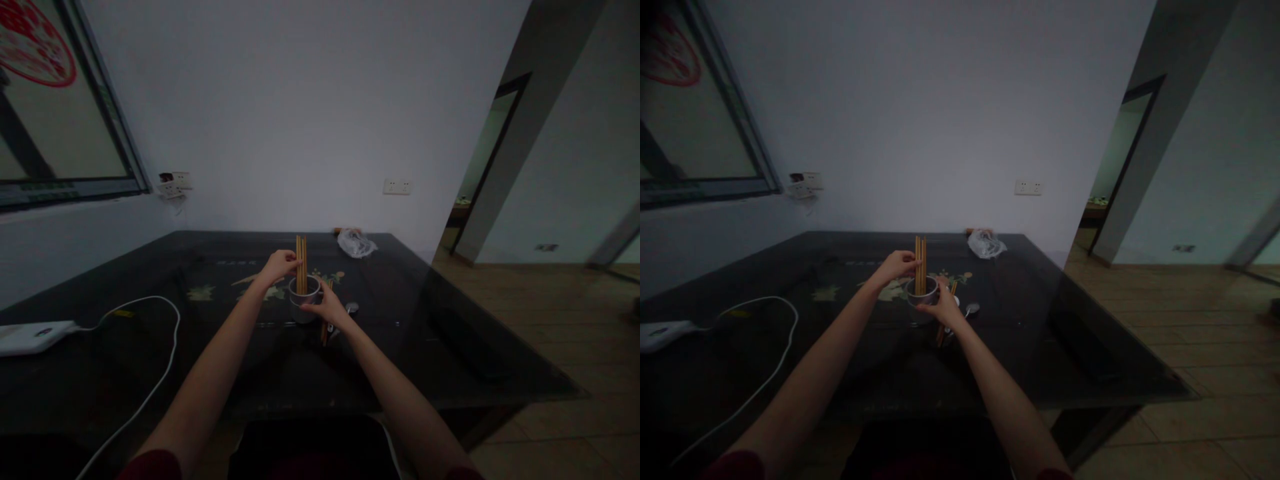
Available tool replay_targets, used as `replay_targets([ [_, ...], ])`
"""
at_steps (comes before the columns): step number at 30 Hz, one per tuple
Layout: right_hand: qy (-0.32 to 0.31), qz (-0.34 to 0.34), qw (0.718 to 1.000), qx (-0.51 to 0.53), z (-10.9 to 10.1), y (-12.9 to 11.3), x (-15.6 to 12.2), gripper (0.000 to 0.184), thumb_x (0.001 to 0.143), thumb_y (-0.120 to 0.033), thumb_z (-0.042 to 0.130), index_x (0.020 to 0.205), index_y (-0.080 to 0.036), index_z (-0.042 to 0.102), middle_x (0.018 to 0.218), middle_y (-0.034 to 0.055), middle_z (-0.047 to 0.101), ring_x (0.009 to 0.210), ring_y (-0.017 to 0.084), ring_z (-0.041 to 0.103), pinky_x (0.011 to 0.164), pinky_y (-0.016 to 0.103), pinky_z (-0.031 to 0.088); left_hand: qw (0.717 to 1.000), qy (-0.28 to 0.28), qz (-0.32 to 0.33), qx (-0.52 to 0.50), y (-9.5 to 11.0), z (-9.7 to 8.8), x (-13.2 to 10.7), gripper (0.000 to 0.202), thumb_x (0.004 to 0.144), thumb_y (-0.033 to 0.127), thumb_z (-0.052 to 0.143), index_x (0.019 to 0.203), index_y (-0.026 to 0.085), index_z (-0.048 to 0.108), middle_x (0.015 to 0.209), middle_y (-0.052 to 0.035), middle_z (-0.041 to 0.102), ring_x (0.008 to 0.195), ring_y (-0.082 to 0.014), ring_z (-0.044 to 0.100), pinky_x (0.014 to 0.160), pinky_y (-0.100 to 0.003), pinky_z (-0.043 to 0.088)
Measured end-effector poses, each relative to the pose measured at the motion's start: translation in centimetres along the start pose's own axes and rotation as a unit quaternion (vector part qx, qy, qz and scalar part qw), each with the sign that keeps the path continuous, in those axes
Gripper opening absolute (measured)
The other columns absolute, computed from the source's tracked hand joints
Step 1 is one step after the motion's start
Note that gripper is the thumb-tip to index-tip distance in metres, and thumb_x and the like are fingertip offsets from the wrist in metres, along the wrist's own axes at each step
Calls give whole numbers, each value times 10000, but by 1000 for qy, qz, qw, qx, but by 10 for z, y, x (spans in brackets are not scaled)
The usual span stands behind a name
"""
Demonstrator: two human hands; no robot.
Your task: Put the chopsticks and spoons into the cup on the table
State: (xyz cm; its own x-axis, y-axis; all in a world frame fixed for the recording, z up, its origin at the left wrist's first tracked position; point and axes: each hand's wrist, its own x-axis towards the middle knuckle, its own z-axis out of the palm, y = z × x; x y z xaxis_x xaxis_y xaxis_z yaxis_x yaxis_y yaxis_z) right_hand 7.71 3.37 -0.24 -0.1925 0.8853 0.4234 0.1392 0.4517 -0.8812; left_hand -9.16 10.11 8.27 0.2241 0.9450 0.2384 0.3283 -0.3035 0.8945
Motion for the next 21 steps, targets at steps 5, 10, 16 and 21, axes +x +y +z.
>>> replay_targets([
  [5, -6, 0, 1000, 0, -1, -1, 0, 826, 544, -293, 809, 1274, -196, 434, 1251, 110, 558, 1136, 240, 549, 965, 390, 429, 1000, -4, -4, -7, 3, 0, -2, 185, 684, 297, 684, 673, 129, 608, 632, -19, 644, 622, -148, 637, 574, -252, 549],
  [10, -4, 8, 1000, -3, -1, -4, -1, 831, 538, -281, 813, 1276, -215, 437, 1235, 98, 568, 1119, 241, 558, 960, 396, 431, 1000, -12, 1, 19, 4, -1, -2, 178, 682, 301, 671, 683, 132, 615, 658, -29, 654, 634, -156, 638, 572, -261, 537],
  [16, -13, -4, 1000, -3, -1, -4, -1, 824, 558, -292, 803, 1280, -197, 416, 1266, 107, 537, 1148, 231, 535, 982, 380, 415, 991, -3, 41, 129, -1, -6, 1, 262, 648, 368, 692, 786, 150, 646, 804, -65, 693, 692, -185, 645, 576, -248, 493],
  [21, -15, -7, 1000, 0, -1, -5, -3, 829, 565, -315, 799, 1286, -196, 408, 1293, 114, 512, 1176, 234, 515, 996, 385, 404, 982, 61, 68, 168, 2, -10, -5, 333, 698, 389, 653, 926, 149, 624, 895, -78, 679, 800, -187, 636, 705, -270, 491],
])
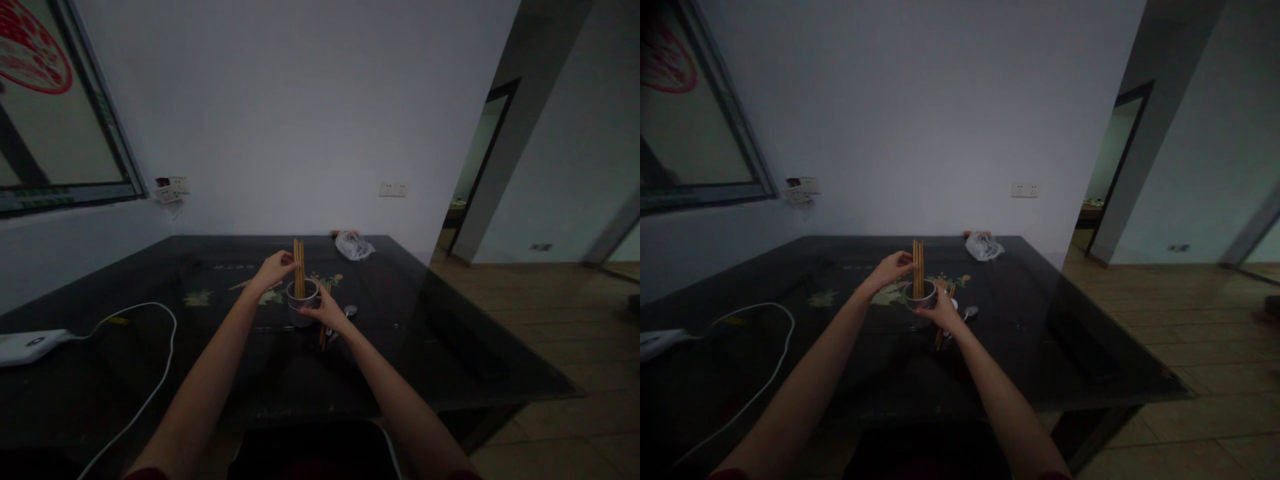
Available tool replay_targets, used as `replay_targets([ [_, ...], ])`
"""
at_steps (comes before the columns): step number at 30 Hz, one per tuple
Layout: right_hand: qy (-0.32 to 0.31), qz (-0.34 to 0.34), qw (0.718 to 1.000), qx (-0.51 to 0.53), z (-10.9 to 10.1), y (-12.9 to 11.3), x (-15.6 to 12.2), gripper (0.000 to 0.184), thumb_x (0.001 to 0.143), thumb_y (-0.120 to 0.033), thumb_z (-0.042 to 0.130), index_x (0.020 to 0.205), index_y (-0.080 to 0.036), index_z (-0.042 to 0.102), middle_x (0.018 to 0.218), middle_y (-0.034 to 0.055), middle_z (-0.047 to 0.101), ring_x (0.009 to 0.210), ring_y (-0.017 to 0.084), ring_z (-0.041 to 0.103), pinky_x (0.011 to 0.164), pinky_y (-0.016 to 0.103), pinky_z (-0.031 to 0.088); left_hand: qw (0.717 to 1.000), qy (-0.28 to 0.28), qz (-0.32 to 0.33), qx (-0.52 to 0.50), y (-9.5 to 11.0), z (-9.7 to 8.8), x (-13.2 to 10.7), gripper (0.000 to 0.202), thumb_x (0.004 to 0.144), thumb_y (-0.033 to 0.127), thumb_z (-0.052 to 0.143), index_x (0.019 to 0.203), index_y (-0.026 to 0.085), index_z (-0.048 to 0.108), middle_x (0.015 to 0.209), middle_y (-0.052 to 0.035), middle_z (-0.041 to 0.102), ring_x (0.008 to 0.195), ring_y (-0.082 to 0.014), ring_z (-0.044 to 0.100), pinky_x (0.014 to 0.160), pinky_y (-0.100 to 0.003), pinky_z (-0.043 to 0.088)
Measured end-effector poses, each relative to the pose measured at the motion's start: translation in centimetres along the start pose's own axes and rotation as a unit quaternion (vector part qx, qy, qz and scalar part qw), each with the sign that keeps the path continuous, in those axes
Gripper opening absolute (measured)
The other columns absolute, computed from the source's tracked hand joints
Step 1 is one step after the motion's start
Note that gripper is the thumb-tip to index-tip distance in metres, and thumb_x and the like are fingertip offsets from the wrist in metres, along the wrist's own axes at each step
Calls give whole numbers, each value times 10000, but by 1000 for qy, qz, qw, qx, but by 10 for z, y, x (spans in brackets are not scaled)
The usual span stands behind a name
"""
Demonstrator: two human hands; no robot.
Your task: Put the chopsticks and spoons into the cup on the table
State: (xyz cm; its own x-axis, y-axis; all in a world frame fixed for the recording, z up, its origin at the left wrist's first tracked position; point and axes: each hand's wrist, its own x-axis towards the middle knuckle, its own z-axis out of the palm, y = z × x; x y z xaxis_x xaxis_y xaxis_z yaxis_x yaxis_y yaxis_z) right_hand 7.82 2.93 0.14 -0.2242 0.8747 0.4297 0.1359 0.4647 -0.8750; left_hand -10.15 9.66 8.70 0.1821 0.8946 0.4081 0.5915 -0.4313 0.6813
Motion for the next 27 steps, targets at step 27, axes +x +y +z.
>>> replay_targets([
  [27, 43, 71, 996, 34, -15, 7, 2, 542, 742, -463, 641, 1191, -204, 482, 1074, 85, 624, 957, 203, 623, 857, 369, 482, 984, 120, 24, -132, -5, 17, -65, 249, 828, 378, 468, 824, 163, 593, 646, 11, 541, 582, -117, 505, 542, -206, 386],
])
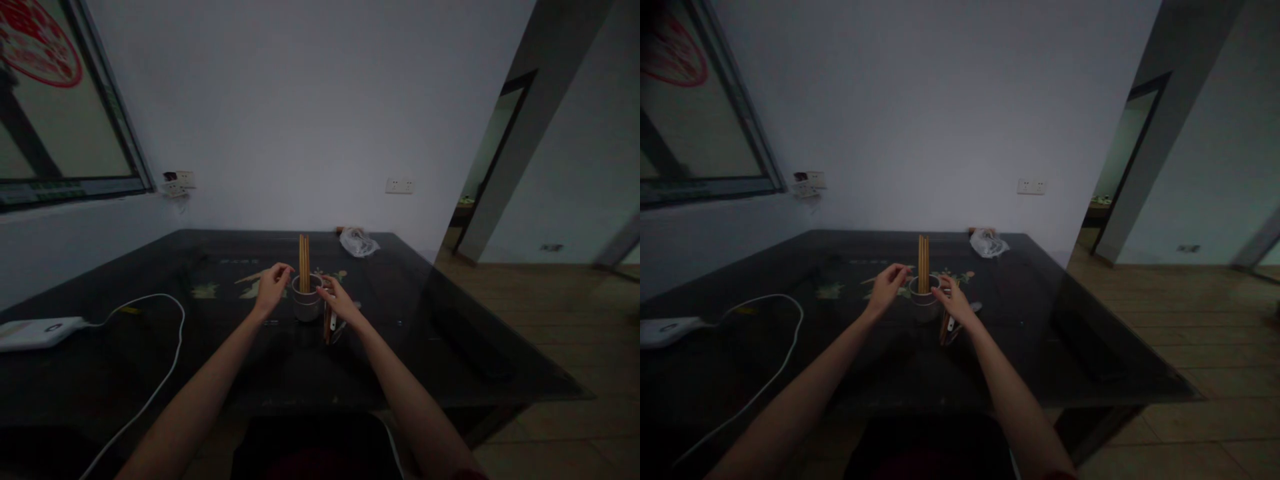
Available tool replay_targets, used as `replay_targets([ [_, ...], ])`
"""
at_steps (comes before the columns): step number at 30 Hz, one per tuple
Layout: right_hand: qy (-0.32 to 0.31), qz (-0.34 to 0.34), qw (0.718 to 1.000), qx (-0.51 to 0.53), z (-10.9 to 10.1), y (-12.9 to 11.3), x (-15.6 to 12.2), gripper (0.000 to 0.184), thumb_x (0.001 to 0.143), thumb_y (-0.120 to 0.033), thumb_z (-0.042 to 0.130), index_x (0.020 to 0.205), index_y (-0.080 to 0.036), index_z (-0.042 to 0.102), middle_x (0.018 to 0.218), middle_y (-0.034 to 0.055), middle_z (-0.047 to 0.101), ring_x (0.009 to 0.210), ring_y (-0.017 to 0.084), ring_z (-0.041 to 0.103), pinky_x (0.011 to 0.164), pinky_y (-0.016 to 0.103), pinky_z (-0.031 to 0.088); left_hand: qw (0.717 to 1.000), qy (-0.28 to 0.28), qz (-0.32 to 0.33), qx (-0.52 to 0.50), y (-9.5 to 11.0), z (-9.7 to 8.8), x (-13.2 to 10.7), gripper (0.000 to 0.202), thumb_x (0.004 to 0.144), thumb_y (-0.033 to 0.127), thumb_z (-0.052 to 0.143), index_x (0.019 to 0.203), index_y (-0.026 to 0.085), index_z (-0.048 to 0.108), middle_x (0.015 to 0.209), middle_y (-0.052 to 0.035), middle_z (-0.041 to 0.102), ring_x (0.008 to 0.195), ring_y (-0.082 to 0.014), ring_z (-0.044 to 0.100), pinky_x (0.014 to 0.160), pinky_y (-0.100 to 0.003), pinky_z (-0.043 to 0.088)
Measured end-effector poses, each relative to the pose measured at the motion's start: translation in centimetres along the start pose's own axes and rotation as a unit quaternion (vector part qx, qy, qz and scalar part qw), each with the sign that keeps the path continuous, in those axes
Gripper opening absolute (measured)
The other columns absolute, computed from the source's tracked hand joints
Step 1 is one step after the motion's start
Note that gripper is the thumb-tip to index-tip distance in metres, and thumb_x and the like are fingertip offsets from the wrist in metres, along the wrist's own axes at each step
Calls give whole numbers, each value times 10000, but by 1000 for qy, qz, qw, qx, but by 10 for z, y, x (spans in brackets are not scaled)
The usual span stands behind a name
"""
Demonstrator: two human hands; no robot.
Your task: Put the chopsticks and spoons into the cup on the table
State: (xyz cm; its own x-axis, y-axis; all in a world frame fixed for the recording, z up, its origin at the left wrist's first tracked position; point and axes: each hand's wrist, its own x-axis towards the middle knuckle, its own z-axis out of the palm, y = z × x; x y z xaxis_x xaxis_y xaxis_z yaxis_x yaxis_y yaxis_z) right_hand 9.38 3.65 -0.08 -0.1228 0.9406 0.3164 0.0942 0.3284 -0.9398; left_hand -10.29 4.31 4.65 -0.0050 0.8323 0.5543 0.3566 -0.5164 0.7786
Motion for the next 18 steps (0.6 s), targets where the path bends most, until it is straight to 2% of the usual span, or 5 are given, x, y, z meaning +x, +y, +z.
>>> replay_targets([
  [4, 41, 7, 999, -26, -5, 1, 4, 461, 781, -526, 554, 1115, -208, 530, 1010, 62, 634, 935, 194, 612, 806, 338, 488, 1000, 6, 4, 16, 9, -1, -3, 267, 836, 388, 450, 811, 166, 595, 622, 16, 519, 570, -116, 482, 531, -205, 360],
  [7, 66, 6, 997, -34, -10, 2, 7, 430, 782, -544, 524, 1060, -216, 545, 965, 48, 637, 896, 191, 611, 754, 321, 494, 999, 10, 19, 29, 20, -2, -9, 282, 850, 395, 435, 817, 168, 599, 676, 1, 561, 610, -122, 512, 574, -211, 389],
  [12, 119, -17, 992, -47, -20, 1, 9, 406, 775, -540, 503, 978, -195, 563, 894, 57, 633, 847, 213, 610, 711, 329, 493, 991, 5, 117, 57, 44, 3, -26, 262, 869, 350, 434, 795, 175, 615, 784, -39, 625, 720, -147, 567, 691, -245, 441],
  [14, 133, -19, 989, -56, -23, 1, 9, 379, 775, -511, 509, 968, -190, 570, 885, 59, 633, 837, 213, 607, 711, 328, 489, 985, -37, 154, 73, 51, 7, -35, 262, 877, 337, 429, 794, 185, 625, 778, -45, 629, 728, -153, 573, 708, -259, 448],
  [18, 143, -32, 984, -102, -28, 3, 9, 263, 764, -376, 542, 932, -178, 589, 877, 58, 641, 792, 197, 595, 735, 330, 475, 946, -196, 227, 120, 56, 20, -52, 256, 878, 329, 425, 837, 206, 646, 780, -60, 646, 746, -165, 593, 732, -276, 451],
])
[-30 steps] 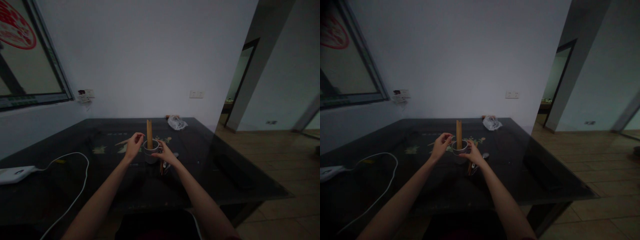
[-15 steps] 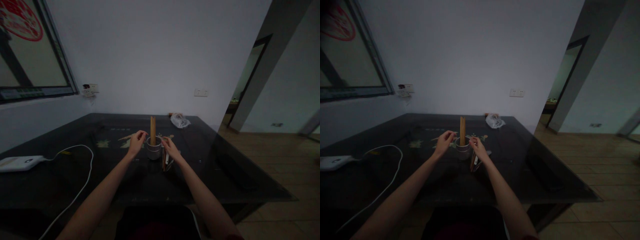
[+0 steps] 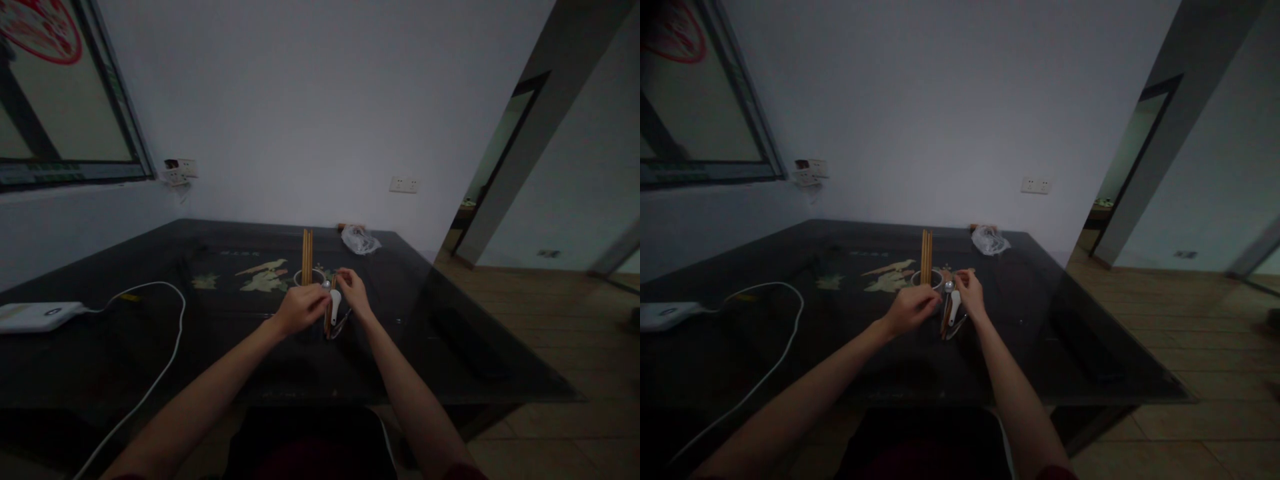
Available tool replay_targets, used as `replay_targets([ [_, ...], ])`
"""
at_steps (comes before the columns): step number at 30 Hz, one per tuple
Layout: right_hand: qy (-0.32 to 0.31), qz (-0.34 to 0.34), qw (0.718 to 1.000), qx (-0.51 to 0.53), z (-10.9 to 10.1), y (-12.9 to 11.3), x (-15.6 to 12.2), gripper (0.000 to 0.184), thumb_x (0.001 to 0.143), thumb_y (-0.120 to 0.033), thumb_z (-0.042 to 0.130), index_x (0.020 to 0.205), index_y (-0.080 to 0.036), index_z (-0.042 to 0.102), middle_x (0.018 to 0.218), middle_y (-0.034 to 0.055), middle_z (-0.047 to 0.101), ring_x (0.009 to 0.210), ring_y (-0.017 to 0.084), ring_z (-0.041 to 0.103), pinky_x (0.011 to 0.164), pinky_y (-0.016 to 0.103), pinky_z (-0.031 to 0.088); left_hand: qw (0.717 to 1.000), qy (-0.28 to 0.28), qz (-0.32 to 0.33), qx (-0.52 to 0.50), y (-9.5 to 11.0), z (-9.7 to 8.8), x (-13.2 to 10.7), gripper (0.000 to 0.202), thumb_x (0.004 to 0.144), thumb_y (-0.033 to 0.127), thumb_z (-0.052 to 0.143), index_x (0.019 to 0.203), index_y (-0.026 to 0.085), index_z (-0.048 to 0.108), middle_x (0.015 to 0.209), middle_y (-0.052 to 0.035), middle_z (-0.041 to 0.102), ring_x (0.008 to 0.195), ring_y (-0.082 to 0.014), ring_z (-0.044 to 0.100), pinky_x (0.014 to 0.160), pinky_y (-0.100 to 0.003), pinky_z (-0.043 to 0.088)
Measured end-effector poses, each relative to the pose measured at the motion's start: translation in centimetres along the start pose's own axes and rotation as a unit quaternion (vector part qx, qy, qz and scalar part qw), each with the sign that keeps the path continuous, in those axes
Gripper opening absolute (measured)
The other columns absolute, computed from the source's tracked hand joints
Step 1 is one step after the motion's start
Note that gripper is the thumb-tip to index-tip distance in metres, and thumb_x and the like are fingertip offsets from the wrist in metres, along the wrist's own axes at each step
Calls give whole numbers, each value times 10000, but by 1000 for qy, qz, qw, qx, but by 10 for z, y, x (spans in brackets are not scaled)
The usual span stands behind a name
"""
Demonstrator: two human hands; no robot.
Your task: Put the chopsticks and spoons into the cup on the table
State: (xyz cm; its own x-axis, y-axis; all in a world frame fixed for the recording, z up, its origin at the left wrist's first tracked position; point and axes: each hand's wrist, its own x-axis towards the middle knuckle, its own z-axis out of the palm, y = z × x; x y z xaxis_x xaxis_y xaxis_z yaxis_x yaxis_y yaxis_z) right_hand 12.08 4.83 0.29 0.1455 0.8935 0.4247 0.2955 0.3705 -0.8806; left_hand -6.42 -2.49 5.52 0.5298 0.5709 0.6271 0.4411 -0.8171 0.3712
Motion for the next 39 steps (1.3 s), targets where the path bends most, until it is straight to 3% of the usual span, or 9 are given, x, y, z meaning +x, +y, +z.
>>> replay_targets([
  [3, -14, -30, 995, -91, -2, 5, -1, 171, 737, -264, 572, 879, -180, 616, 877, 57, 642, 803, 200, 575, 784, 350, 452, 992, -93, 75, 41, 5, 13, -4, 267, 888, 320, 408, 847, 219, 652, 767, -63, 656, 719, -157, 605, 701, -259, 442],
  [7, -39, -48, 973, -224, -3, 8, -6, 175, 714, -190, 613, 887, -198, 636, 903, 67, 632, 900, 230, 542, 862, 375, 398, 982, -128, 109, 86, 8, 26, -6, 281, 910, 298, 375, 855, 206, 636, 767, -57, 667, 683, -136, 610, 640, -229, 426],
  [13, -123, 16, 893, -433, 0, -1, -16, 284, 793, -297, 573, 1059, -199, 589, 1069, 91, 608, 1025, 251, 510, 842, 346, 385, 960, -221, -2, 174, 7, 39, -8, 241, 900, 330, 407, 821, 193, 588, 798, -45, 672, 730, -175, 645, 632, -239, 449],
  [17, -144, 7, 874, -465, 2, -5, -19, 327, 816, -359, 556, 1108, -211, 559, 1111, 91, 595, 1052, 255, 515, 829, 340, 381, 940, -268, -58, 204, 8, 43, -10, 229, 899, 366, 410, 880, 205, 571, 832, -58, 671, 734, -209, 655, 640, -276, 475],
  [39, -103, 38, 862, -495, -10, 1, -13, 280, 836, -348, 559, 1082, -216, 572, 1100, 83, 592, 1026, 241, 557, 815, 338, 382, 928, -275, -124, 217, 9, 39, -9, 195, 892, 349, 415, 960, 238, 560, 898, -47, 679, 829, -228, 657, 720, -319, 493],
])
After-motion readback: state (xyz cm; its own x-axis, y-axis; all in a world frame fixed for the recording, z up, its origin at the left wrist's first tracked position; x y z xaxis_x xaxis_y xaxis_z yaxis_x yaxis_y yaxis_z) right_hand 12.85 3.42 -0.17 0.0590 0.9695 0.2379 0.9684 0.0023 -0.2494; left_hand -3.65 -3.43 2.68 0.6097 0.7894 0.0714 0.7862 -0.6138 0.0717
